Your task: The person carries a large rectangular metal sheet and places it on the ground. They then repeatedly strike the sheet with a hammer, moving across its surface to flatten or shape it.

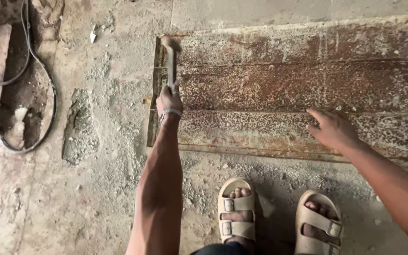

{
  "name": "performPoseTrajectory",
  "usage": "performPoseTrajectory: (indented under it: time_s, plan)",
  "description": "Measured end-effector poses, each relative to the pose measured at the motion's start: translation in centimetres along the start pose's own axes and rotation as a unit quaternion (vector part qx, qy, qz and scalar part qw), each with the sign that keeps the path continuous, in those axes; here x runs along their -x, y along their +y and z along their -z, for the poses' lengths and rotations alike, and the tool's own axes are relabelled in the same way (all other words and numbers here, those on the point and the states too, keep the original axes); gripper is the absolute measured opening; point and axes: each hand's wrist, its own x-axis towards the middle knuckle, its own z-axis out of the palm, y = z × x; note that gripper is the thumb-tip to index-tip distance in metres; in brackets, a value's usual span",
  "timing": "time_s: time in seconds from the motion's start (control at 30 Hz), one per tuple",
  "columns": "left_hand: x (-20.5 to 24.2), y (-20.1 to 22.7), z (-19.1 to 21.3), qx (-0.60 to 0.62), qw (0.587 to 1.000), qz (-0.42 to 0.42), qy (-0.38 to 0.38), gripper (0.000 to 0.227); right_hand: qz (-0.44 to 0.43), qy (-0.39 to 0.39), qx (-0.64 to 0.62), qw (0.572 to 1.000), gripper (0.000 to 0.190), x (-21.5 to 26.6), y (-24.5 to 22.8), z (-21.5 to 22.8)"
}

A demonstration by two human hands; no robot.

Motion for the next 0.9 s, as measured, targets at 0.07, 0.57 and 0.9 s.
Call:
performPoseTrajectory:
  time_s: [0.07,0.57,0.9]
  plan:
    - [-0.6,1.3,0.8,0.116,0.991,0.008,0.061,0.063,0.015,0.014,-0.003,1.0,0.064,0.0,0.1,0.0]
    - [0.3,-1.7,0.3,-0.081,0.993,0.056,-0.066,0.061,0.041,0.036,-0.017,0.998,0.064,0.6,-0.7,1.3]
    - [-3.4,5.5,2.5,0.241,0.951,-0.137,0.136,0.044,0.054,0.058,0.02,0.997,0.059,0.6,-1.3,1.5]
